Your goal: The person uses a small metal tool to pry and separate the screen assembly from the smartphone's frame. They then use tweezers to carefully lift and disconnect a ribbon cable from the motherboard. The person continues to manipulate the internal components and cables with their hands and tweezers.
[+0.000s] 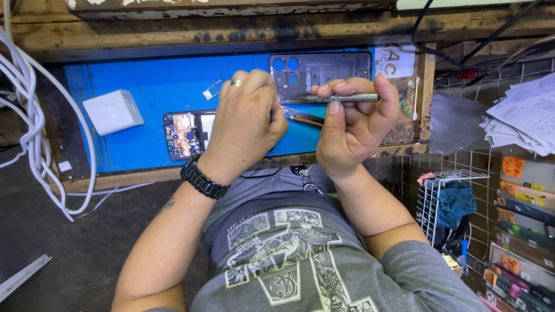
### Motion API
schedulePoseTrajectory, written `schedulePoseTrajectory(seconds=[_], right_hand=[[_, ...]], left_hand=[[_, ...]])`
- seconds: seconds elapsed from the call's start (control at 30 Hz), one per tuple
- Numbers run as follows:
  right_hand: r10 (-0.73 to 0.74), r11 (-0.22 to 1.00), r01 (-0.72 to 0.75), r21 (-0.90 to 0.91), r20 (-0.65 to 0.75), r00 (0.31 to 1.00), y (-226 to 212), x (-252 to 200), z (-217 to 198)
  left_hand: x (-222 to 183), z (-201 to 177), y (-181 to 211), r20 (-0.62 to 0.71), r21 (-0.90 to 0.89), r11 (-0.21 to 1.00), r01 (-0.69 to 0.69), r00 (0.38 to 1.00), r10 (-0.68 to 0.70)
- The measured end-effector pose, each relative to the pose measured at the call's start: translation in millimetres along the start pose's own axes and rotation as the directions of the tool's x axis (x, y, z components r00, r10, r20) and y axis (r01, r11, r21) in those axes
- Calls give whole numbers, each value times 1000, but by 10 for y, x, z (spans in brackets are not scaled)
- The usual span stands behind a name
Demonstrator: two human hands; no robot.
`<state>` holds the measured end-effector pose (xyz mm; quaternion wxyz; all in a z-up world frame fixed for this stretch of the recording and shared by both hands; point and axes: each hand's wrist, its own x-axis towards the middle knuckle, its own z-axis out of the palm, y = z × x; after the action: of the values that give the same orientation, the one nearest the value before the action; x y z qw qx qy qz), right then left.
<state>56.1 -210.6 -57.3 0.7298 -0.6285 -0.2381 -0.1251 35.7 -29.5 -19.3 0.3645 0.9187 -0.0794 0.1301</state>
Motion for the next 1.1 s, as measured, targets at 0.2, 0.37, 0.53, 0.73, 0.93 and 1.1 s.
schedulePoseTrajectory(seconds=[0.2,0.37,0.53,0.73,0.93,1.1], right_hand=[[-12,1000,13,14,-34,999,18,12,-10],[4,1000,-4,1,-21,1000,13,-5,-28],[15,1000,-15,-24,25,1000,-18,9,12],[-76,992,105,-67,341,937,-47,7,28],[-62,988,122,-99,467,882,-58,-73,7],[-22,992,79,-103,466,884,-49,-97,46]], left_hand=[[144,99,-15,-62,41,994,-100,993,103],[81,34,-4,-12,92,992,-88,996,90],[8,-106,6,-38,76,996,-54,998,57],[-173,-338,-36,-55,83,996,20,998,-16],[-426,-537,-9,-9,124,989,77,997,-77],[-497,-553,53,84,120,992,30,996,-41]])
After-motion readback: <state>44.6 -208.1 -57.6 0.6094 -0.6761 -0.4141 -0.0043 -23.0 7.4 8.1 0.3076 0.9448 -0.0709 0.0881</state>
